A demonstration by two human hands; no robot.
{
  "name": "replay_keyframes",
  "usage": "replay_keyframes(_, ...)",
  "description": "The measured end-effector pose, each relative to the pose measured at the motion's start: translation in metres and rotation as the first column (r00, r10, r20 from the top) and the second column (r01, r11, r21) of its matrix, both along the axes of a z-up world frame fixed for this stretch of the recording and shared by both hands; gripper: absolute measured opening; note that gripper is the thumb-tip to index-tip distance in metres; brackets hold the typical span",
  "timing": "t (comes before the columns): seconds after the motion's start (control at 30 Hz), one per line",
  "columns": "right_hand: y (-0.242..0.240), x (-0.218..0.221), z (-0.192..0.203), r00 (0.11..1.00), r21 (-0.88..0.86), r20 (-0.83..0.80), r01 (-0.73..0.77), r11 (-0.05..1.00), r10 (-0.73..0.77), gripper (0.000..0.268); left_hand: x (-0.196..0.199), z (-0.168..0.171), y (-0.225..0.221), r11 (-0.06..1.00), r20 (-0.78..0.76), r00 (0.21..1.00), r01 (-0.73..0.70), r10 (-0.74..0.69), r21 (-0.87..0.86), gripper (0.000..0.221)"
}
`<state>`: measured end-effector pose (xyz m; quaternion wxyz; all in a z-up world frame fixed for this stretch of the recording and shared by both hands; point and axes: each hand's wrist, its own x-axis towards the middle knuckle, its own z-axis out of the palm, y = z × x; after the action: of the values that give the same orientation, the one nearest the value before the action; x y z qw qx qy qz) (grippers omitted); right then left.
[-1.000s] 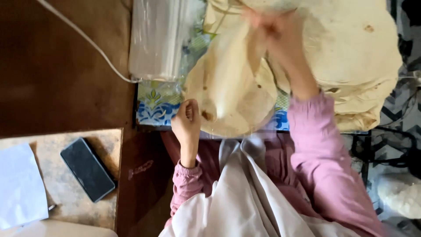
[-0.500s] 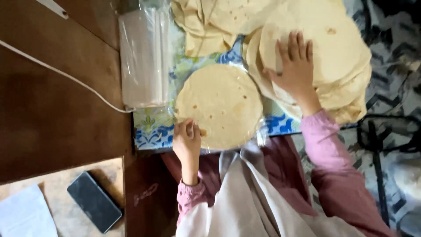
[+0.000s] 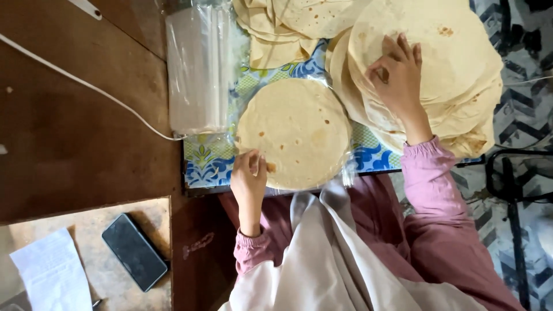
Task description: The person stacks flatbreads one by one into a plastic sleeve and presses down on the stack by hand.
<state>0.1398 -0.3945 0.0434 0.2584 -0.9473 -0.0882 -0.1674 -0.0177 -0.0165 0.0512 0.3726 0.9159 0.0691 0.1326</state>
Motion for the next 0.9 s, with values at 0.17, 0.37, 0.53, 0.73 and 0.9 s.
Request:
replay_keyframes(0.17, -0.004, 0.006, 0.011, 0.930, 0.584, -0.094, 0.341, 0.736, -0.356, 0.017, 0.002, -0.005, 0.003, 0.999, 0.072, 0.996, 0.047, -0.049, 0.025, 0.021)
replay_keyframes(0.37, -0.069, -0.013, 0.045, 0.929, 0.994, -0.095, 0.105, 0.007, -0.357, 0.022, 0.000, -0.001, 0.003, 0.996, -0.014, 0.999, 0.032, -0.031, 0.081, 0.022)
replay_keyframes(0.53, -0.069, 0.003, -0.017, 0.896, 0.880, 0.004, 0.209, 0.428, -0.445, 0.010, 0.001, 0.004, -0.012, 0.982, -0.014, 1.000, 0.012, -0.009, 0.191, 0.025)
replay_keyframes(0.73, 0.017, -0.024, 0.034, 0.922, -0.341, 0.362, -0.008, 0.940, 0.139, 0.014, 0.006, 0.036, -0.047, 0.967, 0.045, 0.994, 0.085, -0.099, 0.242, 0.037)
replay_keyframes(0.9, -0.028, -0.007, 0.019, 0.988, 0.077, 0.154, 0.019, 0.997, -0.031, 0.007, 0.005, 0.041, -0.064, 0.966, 0.065, 0.975, 0.197, -0.210, 0.168, 0.037)
